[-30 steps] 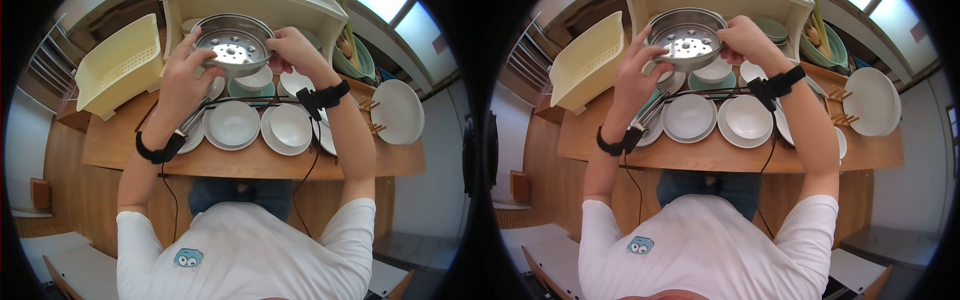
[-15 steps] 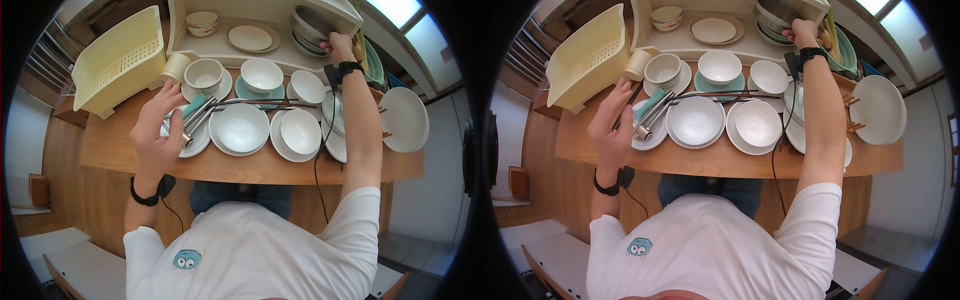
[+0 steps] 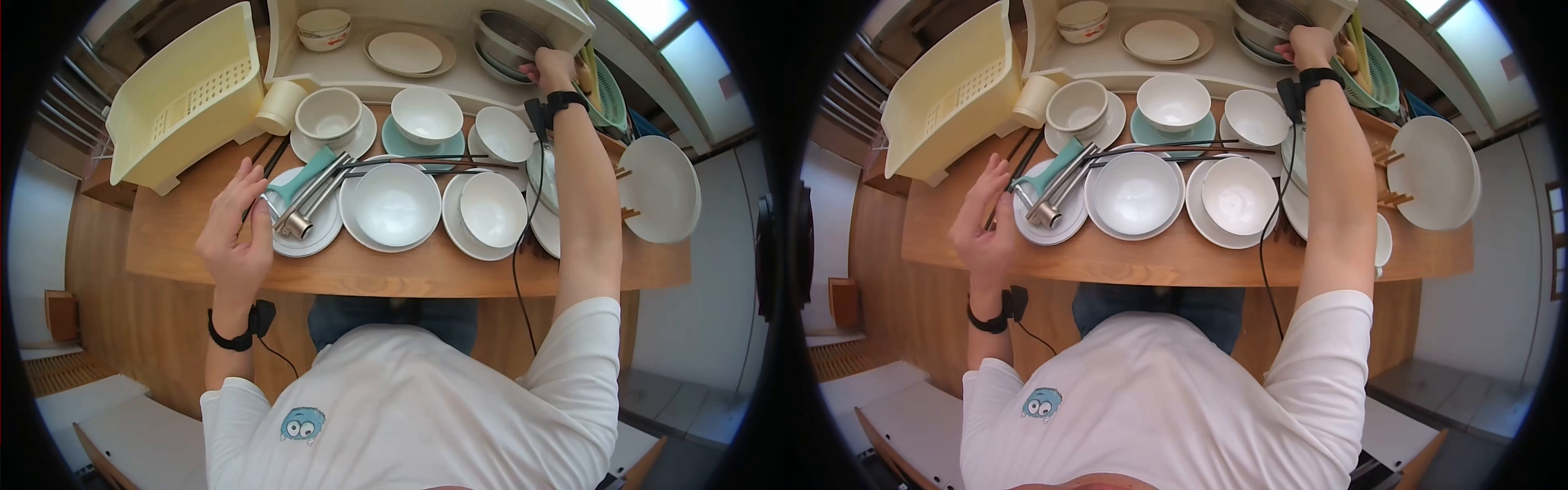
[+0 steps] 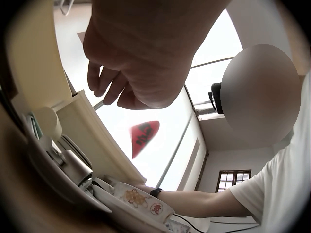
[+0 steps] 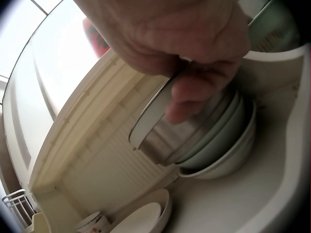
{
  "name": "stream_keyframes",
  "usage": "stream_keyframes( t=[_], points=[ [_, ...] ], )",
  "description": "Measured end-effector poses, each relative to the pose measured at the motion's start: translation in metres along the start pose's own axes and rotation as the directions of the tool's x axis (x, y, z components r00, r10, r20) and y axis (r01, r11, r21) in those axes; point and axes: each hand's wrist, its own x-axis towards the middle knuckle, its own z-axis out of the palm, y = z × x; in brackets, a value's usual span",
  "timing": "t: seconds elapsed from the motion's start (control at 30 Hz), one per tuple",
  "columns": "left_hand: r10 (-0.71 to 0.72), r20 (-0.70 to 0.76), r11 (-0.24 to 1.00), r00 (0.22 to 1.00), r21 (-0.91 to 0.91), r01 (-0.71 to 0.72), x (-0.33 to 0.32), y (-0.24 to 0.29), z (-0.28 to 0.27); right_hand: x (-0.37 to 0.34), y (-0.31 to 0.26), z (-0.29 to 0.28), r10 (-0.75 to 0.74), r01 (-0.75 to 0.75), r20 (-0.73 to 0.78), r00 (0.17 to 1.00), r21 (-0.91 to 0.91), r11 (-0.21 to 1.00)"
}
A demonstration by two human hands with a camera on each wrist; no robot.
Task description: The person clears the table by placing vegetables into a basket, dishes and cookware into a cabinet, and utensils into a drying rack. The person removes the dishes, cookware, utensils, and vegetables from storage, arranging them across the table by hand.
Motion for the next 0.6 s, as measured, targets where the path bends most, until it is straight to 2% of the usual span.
stream_keyframes(
  t=[0.1, 0.2, 0.27, 0.33, 0.4, 0.43, 0.5, 0.53, 0.6],
  points=[
    [0.000, 0.034, 1.000, 0.999, -0.026, 0.000, 0.000, 0.003, 0.001, 0.002, 0.002, 0.002, -0.019, 0.019, -0.085, 0.996, -0.002, 1.000],
    [0.017, -0.001, 1.000, 1.000, -0.008, -0.017, -0.001, 0.004, 0.001, -0.001, -0.001, -0.002, 0.007, -0.005, -0.037, 0.999, 0.036, 0.999],
    [0.016, 0.003, 1.000, 1.000, 0.002, -0.016, 0.000, 0.005, 0.000, 0.002, -0.004, -0.013, 0.042, -0.037, 0.057, 0.998, -0.075, 0.997],
    [0.013, 0.007, 1.000, 1.000, 0.024, -0.013, 0.000, 0.003, -0.002, 0.003, -0.009, -0.029, -0.044, 0.072, 0.131, 0.990, -0.217, 0.973],
    [-0.082, -0.010, 0.995, 0.997, -0.050, 0.082, -0.002, 0.002, -0.001, -0.019, -0.022, -0.046, -0.149, 0.212, 0.224, 0.963, -0.293, 0.932],
    [-0.085, -0.005, 0.995, 0.996, -0.052, 0.085, -0.004, 0.001, -0.002, -0.029, -0.025, -0.052, -0.144, 0.208, 0.224, 0.964, -0.296, 0.932],
    [-0.238, 0.049, 0.968, 0.970, -0.070, 0.241, -0.008, -0.004, -0.005, -0.049, -0.029, -0.071, -0.296, 0.433, 0.395, 0.870, -0.323, 0.841],
    [-0.232, 0.057, 0.968, 0.971, -0.082, 0.236, -0.010, -0.007, -0.004, -0.058, -0.029, -0.080, -0.292, 0.426, 0.383, 0.876, -0.333, 0.841],
    [-0.173, 0.028, 0.985, 0.984, -0.002, 0.173, -0.017, -0.015, -0.005, -0.072, -0.028, -0.096, -0.158, 0.490, 0.496, 0.854, -0.662, 0.567]
  ],
)
